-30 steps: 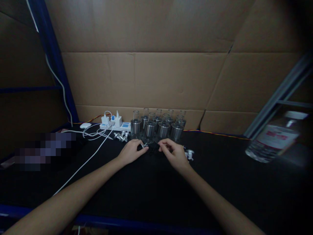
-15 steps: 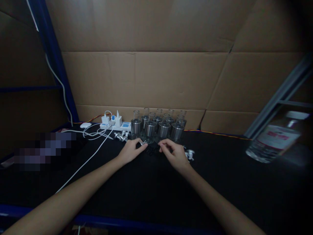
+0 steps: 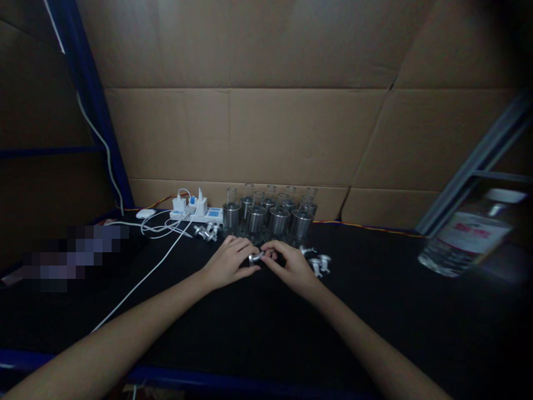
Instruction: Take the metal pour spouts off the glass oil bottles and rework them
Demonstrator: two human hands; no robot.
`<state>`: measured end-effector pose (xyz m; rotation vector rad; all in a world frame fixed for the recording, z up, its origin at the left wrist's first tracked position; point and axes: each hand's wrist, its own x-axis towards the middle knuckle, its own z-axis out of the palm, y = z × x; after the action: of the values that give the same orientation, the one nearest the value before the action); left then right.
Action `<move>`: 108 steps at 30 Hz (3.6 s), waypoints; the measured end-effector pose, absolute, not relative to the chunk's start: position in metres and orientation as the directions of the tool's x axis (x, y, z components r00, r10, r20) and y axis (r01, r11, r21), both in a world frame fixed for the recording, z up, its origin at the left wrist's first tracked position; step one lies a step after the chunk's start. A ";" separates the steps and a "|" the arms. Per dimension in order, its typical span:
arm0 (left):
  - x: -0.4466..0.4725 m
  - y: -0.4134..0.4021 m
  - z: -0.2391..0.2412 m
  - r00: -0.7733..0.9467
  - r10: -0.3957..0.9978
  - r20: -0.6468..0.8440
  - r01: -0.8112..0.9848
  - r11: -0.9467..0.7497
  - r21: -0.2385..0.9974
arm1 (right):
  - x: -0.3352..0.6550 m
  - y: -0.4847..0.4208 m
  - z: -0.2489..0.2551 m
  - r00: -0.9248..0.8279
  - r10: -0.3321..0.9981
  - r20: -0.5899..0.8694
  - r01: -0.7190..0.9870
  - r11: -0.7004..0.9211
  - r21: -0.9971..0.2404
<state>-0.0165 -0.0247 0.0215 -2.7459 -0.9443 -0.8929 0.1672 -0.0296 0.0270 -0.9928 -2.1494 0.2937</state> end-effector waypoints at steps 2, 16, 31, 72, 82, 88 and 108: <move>-0.017 -0.025 0.021 0.637 0.523 0.566 0.586 -0.806 0.085 | 0.168 -0.029 0.026 -0.436 0.729 0.528 0.554 0.679 -0.481; -0.016 -0.023 0.022 0.635 0.530 0.562 0.616 -0.787 0.045 | 0.163 -0.037 0.033 -0.507 0.722 0.471 0.572 0.691 -0.443; -0.014 -0.025 0.020 0.683 0.476 0.555 0.556 -0.831 0.028 | 0.144 -0.046 0.013 -0.506 0.714 0.484 0.611 0.693 -0.383; -0.023 -0.014 0.017 0.387 0.576 0.720 0.610 -0.746 0.268 | 0.166 -0.022 0.006 -0.440 0.690 0.575 0.832 0.554 -0.027; -0.021 -0.013 0.014 0.404 0.551 0.730 0.499 -0.802 0.329 | 0.165 -0.025 0.015 -0.358 0.686 0.634 0.812 0.564 -0.151; -0.019 -0.015 0.014 0.484 0.504 0.715 0.447 -0.845 0.293 | 0.161 -0.036 0.027 -0.386 0.645 0.660 0.713 0.663 -0.230; -0.019 -0.018 0.014 0.505 0.430 0.749 0.369 -0.891 0.263 | 0.159 -0.035 0.025 -0.479 0.656 0.583 0.687 0.694 -0.215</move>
<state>-0.0190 -0.0183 0.0144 -2.7845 -0.7402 -1.4174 0.1590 -0.0353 0.0251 -1.0223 -2.2501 -0.0630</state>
